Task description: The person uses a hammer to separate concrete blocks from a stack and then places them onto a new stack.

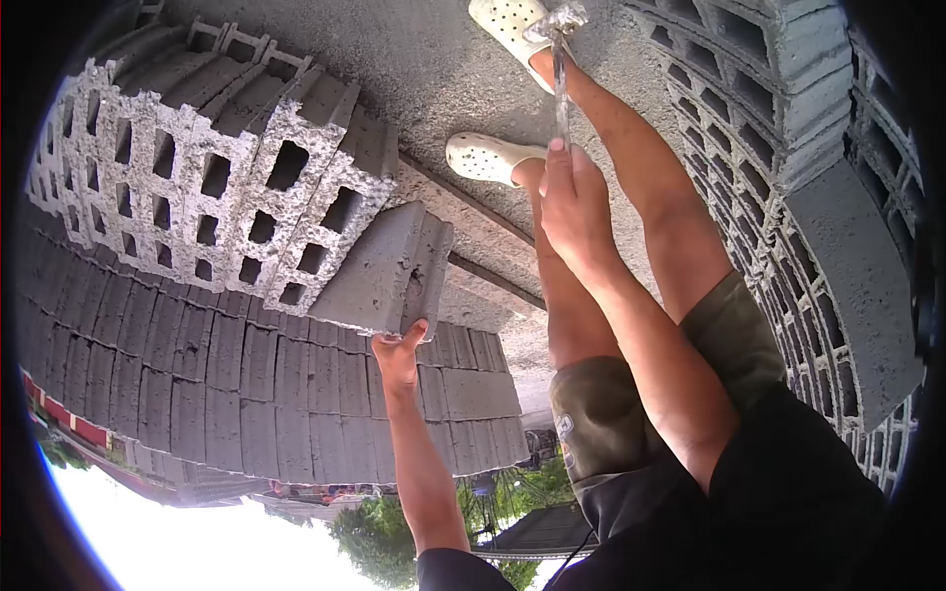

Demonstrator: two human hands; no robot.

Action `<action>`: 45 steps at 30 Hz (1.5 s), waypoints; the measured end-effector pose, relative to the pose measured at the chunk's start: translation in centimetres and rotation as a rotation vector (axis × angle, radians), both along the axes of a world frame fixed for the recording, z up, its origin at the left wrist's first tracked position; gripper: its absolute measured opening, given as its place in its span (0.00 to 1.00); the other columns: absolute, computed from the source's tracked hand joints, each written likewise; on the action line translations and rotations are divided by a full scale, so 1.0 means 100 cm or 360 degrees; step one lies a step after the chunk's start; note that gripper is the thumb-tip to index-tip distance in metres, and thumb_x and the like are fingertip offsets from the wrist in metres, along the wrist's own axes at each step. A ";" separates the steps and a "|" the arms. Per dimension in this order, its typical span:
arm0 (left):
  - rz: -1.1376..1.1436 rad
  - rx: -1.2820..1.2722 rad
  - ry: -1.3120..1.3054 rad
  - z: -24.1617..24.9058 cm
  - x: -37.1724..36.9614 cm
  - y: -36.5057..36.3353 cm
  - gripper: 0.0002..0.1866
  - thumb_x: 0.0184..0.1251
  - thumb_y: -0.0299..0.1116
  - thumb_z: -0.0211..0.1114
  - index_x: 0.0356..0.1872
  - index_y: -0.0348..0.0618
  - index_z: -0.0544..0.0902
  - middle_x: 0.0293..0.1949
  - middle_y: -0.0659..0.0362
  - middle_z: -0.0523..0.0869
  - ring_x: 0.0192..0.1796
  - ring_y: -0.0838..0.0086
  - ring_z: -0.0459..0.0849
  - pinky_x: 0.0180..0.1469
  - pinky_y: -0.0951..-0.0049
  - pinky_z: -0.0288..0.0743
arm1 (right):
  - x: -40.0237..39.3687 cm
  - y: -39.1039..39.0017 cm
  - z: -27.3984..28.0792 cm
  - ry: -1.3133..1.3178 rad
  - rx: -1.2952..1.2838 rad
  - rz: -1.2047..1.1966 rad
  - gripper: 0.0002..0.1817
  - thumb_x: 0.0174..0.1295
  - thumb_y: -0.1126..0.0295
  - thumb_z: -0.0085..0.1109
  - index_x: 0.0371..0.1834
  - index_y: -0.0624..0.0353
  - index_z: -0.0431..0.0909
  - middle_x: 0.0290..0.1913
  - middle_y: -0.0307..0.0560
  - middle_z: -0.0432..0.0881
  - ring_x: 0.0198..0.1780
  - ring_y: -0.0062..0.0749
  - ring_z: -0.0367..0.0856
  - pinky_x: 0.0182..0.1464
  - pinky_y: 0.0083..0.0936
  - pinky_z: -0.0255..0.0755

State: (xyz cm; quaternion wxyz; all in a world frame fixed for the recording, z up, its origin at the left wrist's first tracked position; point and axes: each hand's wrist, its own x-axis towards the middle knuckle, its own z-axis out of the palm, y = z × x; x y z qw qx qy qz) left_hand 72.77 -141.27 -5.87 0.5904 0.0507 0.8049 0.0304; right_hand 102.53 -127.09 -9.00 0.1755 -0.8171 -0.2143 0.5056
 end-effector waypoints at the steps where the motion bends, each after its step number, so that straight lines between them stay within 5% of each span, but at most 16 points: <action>1: 0.0004 0.0002 -0.0003 0.003 0.006 0.002 0.28 0.45 0.19 0.72 0.52 0.28 0.76 0.45 0.58 0.82 0.46 0.71 0.80 0.56 0.72 0.70 | 0.001 0.016 0.008 0.0274 -0.0024 -0.0322 0.21 0.74 0.53 0.35 0.28 0.55 0.65 0.20 0.36 0.67 0.19 0.16 0.64 0.19 0.18 0.59; 6: 0.0139 0.0188 -0.0039 0.003 0.014 0.013 0.27 0.44 0.19 0.72 0.51 0.29 0.77 0.47 0.57 0.82 0.48 0.71 0.80 0.56 0.72 0.70 | -0.054 -0.016 -0.008 0.0155 0.0187 -0.0816 0.22 0.75 0.51 0.33 0.30 0.54 0.65 0.20 0.32 0.63 0.18 0.13 0.58 0.17 0.14 0.55; 8: 0.0172 0.0203 -0.0022 0.013 0.002 0.012 0.25 0.43 0.19 0.73 0.48 0.34 0.80 0.44 0.60 0.83 0.44 0.73 0.80 0.53 0.72 0.71 | -0.099 -0.088 -0.010 0.0015 0.0012 -0.0001 0.15 0.74 0.62 0.37 0.35 0.61 0.68 0.20 0.34 0.66 0.14 0.19 0.62 0.14 0.22 0.57; 10: 0.0207 0.0245 0.0001 0.015 -0.007 0.007 0.26 0.43 0.18 0.73 0.49 0.35 0.79 0.45 0.60 0.83 0.46 0.72 0.80 0.53 0.72 0.71 | -0.118 -0.093 0.006 0.1013 -0.1427 -0.0692 0.24 0.73 0.55 0.36 0.32 0.66 0.71 0.19 0.42 0.67 0.17 0.29 0.63 0.19 0.34 0.64; 11: 0.0246 0.0296 0.0007 0.017 -0.013 0.006 0.27 0.43 0.17 0.72 0.50 0.36 0.79 0.46 0.60 0.83 0.47 0.72 0.80 0.54 0.72 0.71 | -0.112 -0.097 0.010 0.1014 -0.1437 -0.0712 0.24 0.73 0.55 0.36 0.32 0.66 0.71 0.19 0.42 0.67 0.17 0.29 0.63 0.19 0.34 0.64; 13: 0.0267 0.0315 -0.0019 0.015 -0.018 0.012 0.27 0.43 0.16 0.72 0.50 0.37 0.79 0.46 0.60 0.83 0.48 0.71 0.80 0.55 0.72 0.71 | -0.073 -0.093 0.008 0.0896 -0.1319 -0.0478 0.24 0.73 0.54 0.36 0.32 0.65 0.71 0.20 0.44 0.69 0.17 0.30 0.65 0.20 0.36 0.65; 14: 0.0291 0.0315 -0.0040 0.017 -0.018 0.011 0.27 0.42 0.16 0.71 0.51 0.37 0.79 0.46 0.60 0.82 0.49 0.71 0.80 0.56 0.71 0.71 | -0.066 -0.124 -0.015 0.0324 -0.0758 0.0247 0.24 0.72 0.55 0.38 0.32 0.67 0.72 0.22 0.48 0.73 0.19 0.34 0.70 0.25 0.39 0.67; 18: 0.0231 0.0238 -0.0059 0.005 -0.007 0.018 0.30 0.44 0.16 0.69 0.55 0.34 0.75 0.51 0.58 0.81 0.51 0.68 0.79 0.60 0.69 0.67 | 0.000 -0.034 -0.009 0.0227 -0.0523 -0.0008 0.23 0.72 0.57 0.38 0.36 0.68 0.74 0.23 0.49 0.76 0.20 0.35 0.73 0.30 0.39 0.68; 20: 0.0252 0.0237 0.0040 -0.004 0.018 0.021 0.23 0.44 0.18 0.71 0.48 0.30 0.79 0.44 0.57 0.84 0.45 0.68 0.81 0.55 0.70 0.72 | 0.011 0.016 0.016 0.0331 -0.0587 -0.0552 0.20 0.71 0.60 0.39 0.37 0.67 0.75 0.21 0.46 0.74 0.21 0.32 0.72 0.29 0.36 0.68; 23: 0.0030 0.0143 0.0179 -0.052 0.064 0.034 0.22 0.43 0.29 0.75 0.41 0.29 0.82 0.39 0.54 0.86 0.43 0.67 0.83 0.50 0.70 0.74 | 0.013 0.034 0.026 0.0404 -0.0613 -0.0490 0.20 0.71 0.60 0.41 0.34 0.68 0.74 0.20 0.46 0.73 0.22 0.31 0.72 0.30 0.34 0.67; 26: -0.0648 0.0007 0.0833 -0.122 0.133 0.060 0.29 0.35 0.50 0.74 0.25 0.27 0.83 0.28 0.40 0.85 0.37 0.53 0.85 0.48 0.65 0.74 | 0.026 0.023 0.023 0.0395 -0.0527 0.0137 0.22 0.70 0.57 0.42 0.29 0.68 0.71 0.21 0.59 0.73 0.23 0.47 0.74 0.30 0.42 0.64; 28: -0.0788 0.0038 0.1208 -0.146 0.162 0.069 0.27 0.30 0.48 0.72 0.21 0.28 0.83 0.22 0.47 0.85 0.29 0.51 0.83 0.49 0.62 0.72 | 0.044 0.012 0.029 0.0251 -0.0202 0.0655 0.23 0.70 0.56 0.43 0.29 0.68 0.70 0.25 0.69 0.75 0.32 0.67 0.76 0.35 0.51 0.65; 30: -0.0707 0.0229 0.1085 -0.164 0.154 0.043 0.26 0.33 0.46 0.72 0.21 0.25 0.82 0.21 0.42 0.83 0.29 0.48 0.82 0.47 0.57 0.72 | 0.067 0.025 0.057 0.0305 -0.0400 0.0988 0.22 0.69 0.56 0.43 0.29 0.67 0.70 0.26 0.71 0.76 0.34 0.66 0.77 0.38 0.52 0.67; 38: -0.0995 0.0166 0.0886 -0.073 0.156 0.085 0.32 0.44 0.53 0.71 0.42 0.33 0.84 0.48 0.46 0.82 0.57 0.52 0.75 0.61 0.50 0.62 | 0.092 0.028 0.080 0.0280 -0.0335 0.1207 0.26 0.73 0.50 0.37 0.32 0.63 0.71 0.22 0.56 0.72 0.26 0.43 0.73 0.35 0.42 0.65; 41: -0.0845 0.0389 0.1027 -0.058 0.154 0.057 0.27 0.47 0.49 0.72 0.45 0.40 0.84 0.61 0.48 0.76 0.63 0.51 0.69 0.64 0.51 0.62 | 0.098 0.055 0.103 -0.0015 0.0204 0.1171 0.26 0.72 0.49 0.36 0.37 0.63 0.75 0.30 0.66 0.79 0.38 0.64 0.77 0.38 0.48 0.69; 45: -0.0531 0.0240 0.0757 -0.011 0.137 0.027 0.27 0.52 0.49 0.68 0.49 0.41 0.82 0.49 0.45 0.83 0.55 0.49 0.79 0.60 0.58 0.69 | 0.144 0.108 0.171 -0.0415 0.0344 0.0931 0.21 0.61 0.56 0.56 0.28 0.67 0.77 0.24 0.64 0.77 0.29 0.61 0.77 0.32 0.43 0.68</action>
